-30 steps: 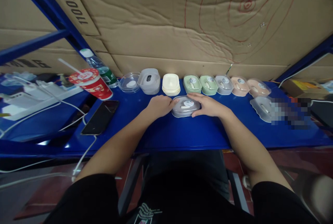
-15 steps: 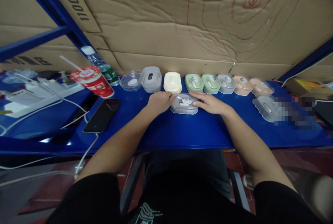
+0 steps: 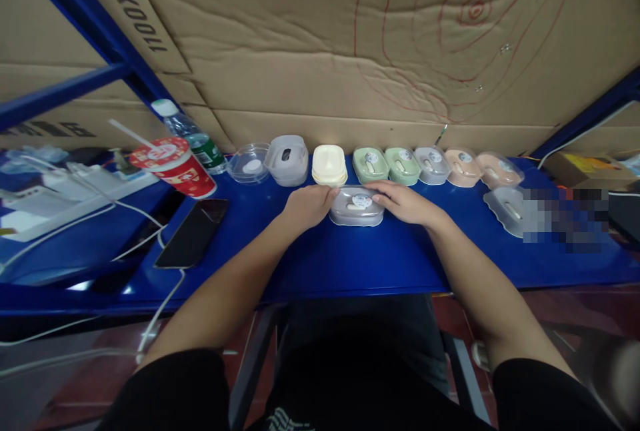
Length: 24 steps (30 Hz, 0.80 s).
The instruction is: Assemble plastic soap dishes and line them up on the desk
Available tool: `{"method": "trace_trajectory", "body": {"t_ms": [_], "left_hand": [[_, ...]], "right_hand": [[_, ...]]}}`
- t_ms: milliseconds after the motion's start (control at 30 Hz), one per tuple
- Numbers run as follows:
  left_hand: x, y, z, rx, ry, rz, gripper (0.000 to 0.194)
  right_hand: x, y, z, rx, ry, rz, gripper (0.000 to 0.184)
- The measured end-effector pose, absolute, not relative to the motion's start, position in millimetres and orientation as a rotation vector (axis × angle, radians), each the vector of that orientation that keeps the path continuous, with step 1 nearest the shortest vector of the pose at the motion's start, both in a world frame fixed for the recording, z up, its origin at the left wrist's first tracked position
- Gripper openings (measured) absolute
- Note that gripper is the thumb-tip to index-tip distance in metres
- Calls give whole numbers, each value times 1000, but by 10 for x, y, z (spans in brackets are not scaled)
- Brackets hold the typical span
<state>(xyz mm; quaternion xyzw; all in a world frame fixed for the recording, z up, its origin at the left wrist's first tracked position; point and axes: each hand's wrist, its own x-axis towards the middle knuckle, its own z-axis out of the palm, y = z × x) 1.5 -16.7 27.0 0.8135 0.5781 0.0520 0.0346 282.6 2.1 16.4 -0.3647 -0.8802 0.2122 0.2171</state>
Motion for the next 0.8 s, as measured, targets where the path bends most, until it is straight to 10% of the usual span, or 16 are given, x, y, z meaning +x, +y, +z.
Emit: {"method": "trace_trajectory", "body": {"t_ms": [400, 800], "left_hand": [[36, -288, 330, 2495, 915, 261, 48], [-56, -155, 204, 2662, 1138, 211, 45]], "right_hand": [[2931, -143, 443, -1280, -2233, -62, 42], [2382, -580, 395, -892, -2730, 322, 29]]}}
